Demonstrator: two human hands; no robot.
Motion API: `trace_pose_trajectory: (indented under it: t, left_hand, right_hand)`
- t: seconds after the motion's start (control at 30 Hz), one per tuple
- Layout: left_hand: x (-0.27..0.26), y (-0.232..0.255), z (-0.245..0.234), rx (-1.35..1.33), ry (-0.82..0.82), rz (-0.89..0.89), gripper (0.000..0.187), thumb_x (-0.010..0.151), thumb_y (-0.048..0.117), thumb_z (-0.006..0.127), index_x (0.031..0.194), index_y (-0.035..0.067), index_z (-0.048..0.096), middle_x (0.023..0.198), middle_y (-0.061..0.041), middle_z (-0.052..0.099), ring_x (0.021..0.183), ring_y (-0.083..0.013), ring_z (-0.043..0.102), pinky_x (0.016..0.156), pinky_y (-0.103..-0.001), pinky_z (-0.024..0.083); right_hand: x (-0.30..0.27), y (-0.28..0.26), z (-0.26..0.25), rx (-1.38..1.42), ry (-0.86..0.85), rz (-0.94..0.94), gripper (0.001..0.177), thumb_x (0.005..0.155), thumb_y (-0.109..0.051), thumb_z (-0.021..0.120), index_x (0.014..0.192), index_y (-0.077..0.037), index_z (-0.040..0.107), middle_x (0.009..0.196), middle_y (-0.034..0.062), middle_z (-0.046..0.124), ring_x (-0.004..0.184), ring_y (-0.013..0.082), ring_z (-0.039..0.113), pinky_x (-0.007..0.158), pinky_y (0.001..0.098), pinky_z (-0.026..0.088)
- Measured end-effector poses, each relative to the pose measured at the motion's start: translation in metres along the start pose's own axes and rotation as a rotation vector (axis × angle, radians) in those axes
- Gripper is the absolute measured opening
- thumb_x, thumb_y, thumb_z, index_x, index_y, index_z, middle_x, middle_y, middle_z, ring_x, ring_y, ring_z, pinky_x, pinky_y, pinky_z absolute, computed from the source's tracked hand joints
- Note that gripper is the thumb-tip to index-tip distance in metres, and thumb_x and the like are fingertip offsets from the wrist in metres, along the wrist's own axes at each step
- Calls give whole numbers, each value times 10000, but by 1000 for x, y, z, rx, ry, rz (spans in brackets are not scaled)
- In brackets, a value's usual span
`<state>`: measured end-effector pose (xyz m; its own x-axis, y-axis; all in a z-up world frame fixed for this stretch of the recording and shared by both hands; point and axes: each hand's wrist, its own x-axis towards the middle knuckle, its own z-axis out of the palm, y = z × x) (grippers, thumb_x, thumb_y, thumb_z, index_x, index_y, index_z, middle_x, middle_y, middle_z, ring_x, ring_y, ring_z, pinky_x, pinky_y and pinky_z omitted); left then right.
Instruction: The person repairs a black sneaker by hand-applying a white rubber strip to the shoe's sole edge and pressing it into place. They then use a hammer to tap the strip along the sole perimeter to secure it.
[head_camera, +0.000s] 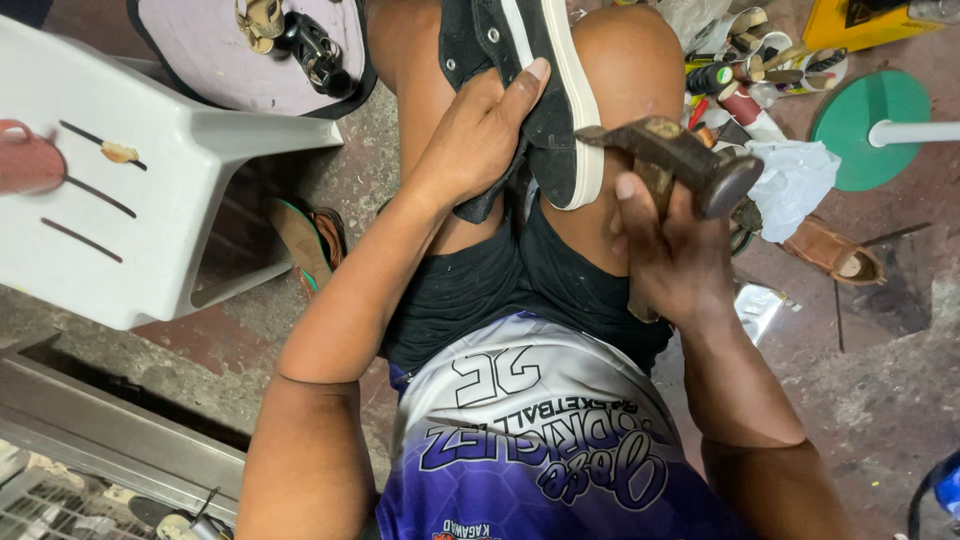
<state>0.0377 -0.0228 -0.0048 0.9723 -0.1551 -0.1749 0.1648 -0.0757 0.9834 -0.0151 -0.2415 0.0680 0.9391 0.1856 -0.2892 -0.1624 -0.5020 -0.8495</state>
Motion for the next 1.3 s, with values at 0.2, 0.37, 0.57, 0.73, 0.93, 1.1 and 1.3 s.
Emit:
trace_pose_trajectory:
  t: [0.2, 0.37, 0.57, 0.73, 0.93, 1.1, 1.3]
  left_hand:
    - [-1, 4, -2, 18, -37, -23, 507, 1104, 375, 449, 1049, -68, 690, 919, -113, 753, 895, -181, 707, 845, -315, 556]
    - [7, 7, -14, 144, -250, -27, 452, 1043, 378, 529, 1114, -33, 701, 976, -71, 771, 919, -148, 731, 837, -280, 571]
    - [22, 11, -13, -3, -326, -184, 588, 1030, 480, 487, 1204, -48, 679, 1092, -100, 767, 1014, -146, 707, 924, -253, 533]
    - [19, 9, -13, -49, -311, -261, 638, 1020, 489, 463, 1149, -83, 715, 1066, -121, 786, 982, -166, 715, 924, -262, 533]
    - [14, 10, -12, 6, -272, -278, 648, 1013, 491, 447, 1124, -80, 733, 1040, -115, 794, 952, -164, 733, 902, -261, 544]
    - [14, 8, -11, -100, -244, -281, 619, 1021, 465, 463, 1143, -87, 715, 1065, -138, 786, 960, -183, 726, 904, -279, 553]
    - [9, 16, -15, 27, -201, -181, 599, 1057, 446, 463, 1207, -96, 670, 1185, -132, 731, 1125, -171, 669, 1036, -262, 461]
  right_hand:
    - [-17, 7, -5, 87, 0, -17, 348, 1098, -224, 545, 1336, 29, 525, 783, 22, 602, 603, 100, 567, 559, 248, 484]
    - [-16, 8, -12, 391, 45, -45, 354, 1120, -179, 514, 1399, 38, 494, 825, 24, 569, 652, 101, 538, 597, 252, 480]
    - [16, 2, -5, 178, 40, -29, 246, 1130, -199, 513, 1127, 40, 571, 788, 19, 602, 623, 99, 572, 570, 246, 510]
    - [11, 0, 1, 29, 35, 23, 248, 1094, -232, 539, 1144, 8, 583, 720, 16, 603, 593, 98, 591, 538, 248, 509]
    - [-9, 6, 4, -41, 26, -123, 363, 1138, -311, 544, 1256, 33, 544, 762, 28, 615, 652, 106, 621, 602, 271, 527]
    - [-25, 10, 8, -46, 39, -40, 497, 1080, -356, 545, 1388, 30, 485, 718, 18, 618, 562, 92, 608, 545, 260, 510]
    - [-33, 17, -6, 161, 23, -169, 440, 1133, -332, 533, 1358, 46, 532, 792, 42, 607, 596, 99, 579, 547, 238, 499]
